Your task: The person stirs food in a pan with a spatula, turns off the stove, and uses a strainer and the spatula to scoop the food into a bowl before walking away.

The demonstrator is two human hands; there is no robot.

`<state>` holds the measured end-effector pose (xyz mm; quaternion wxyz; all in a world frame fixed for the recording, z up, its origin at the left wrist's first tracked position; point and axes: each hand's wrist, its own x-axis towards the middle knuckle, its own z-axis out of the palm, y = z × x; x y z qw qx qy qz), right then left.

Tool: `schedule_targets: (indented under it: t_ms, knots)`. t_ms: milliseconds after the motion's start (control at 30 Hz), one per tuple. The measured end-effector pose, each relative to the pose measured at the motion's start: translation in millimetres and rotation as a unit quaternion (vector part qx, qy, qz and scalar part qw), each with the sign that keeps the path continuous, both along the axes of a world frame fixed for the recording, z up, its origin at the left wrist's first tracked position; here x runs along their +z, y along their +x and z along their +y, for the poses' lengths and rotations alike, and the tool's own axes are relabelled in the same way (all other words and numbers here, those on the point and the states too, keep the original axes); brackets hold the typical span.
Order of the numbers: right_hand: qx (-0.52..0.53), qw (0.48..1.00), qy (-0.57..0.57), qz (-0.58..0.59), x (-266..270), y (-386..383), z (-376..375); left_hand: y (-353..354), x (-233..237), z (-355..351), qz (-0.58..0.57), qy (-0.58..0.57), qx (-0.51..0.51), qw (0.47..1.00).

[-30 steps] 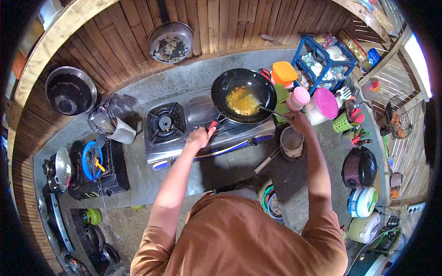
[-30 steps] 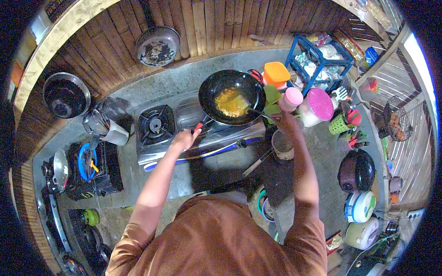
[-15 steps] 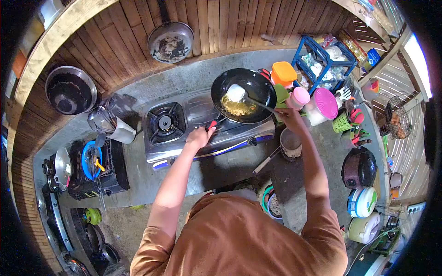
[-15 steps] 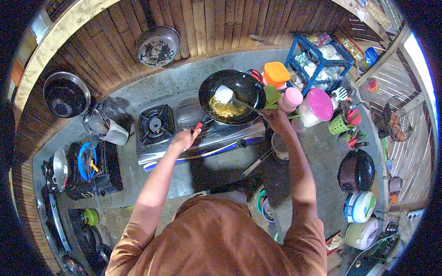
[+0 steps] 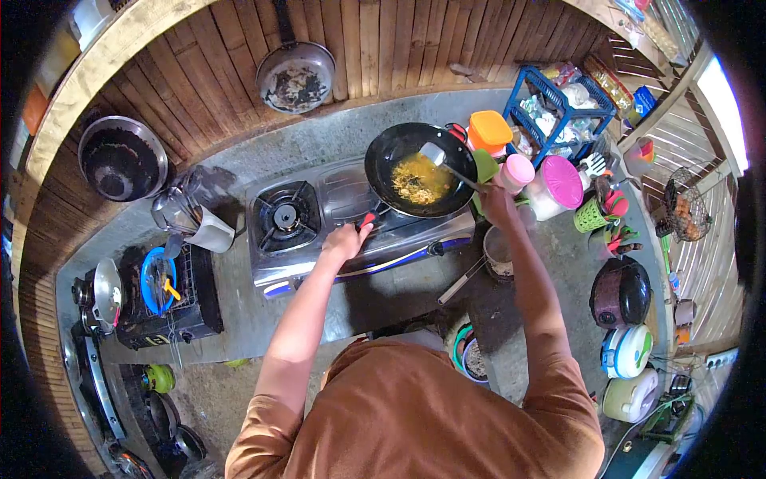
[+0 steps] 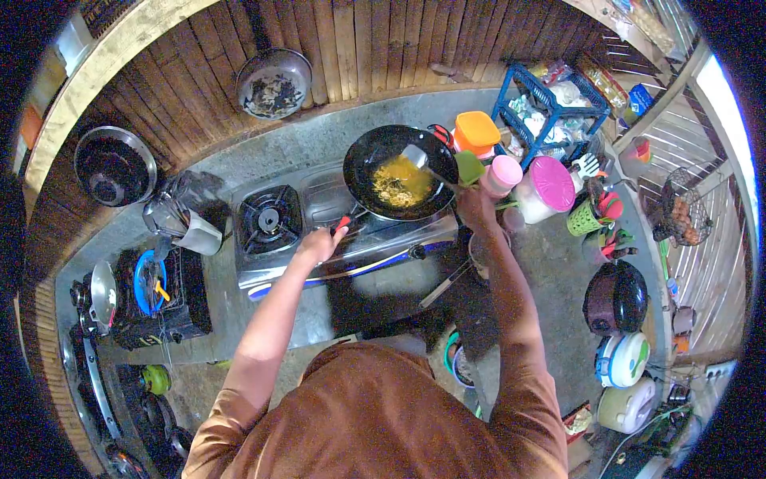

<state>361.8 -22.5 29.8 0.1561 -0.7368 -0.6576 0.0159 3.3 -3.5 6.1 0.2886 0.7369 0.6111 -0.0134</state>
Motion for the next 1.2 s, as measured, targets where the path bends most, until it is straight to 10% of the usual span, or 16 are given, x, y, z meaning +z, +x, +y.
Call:
schedule_targets:
  t_ms: [400, 833, 1200]
  knots:
    - [0.029, 0.953, -0.077, 0.291, 11.7, -53.7, -50.9, 0.5, -2.7, 0.3, 0.009, -0.008, 0.015, 1.0]
    - [-0.109, 0.989, 0.093, 0.036, -9.0, -58.7, -74.1, -0.2, -4.0, -1.1, 0.0, 0.0, 0.012, 1.0]
    - [-0.089, 0.995, -0.022, 0.046, -3.1, -32.9, -72.9, 1.0, -10.7, 1.9, 0.014, -0.017, 0.017, 1.0]
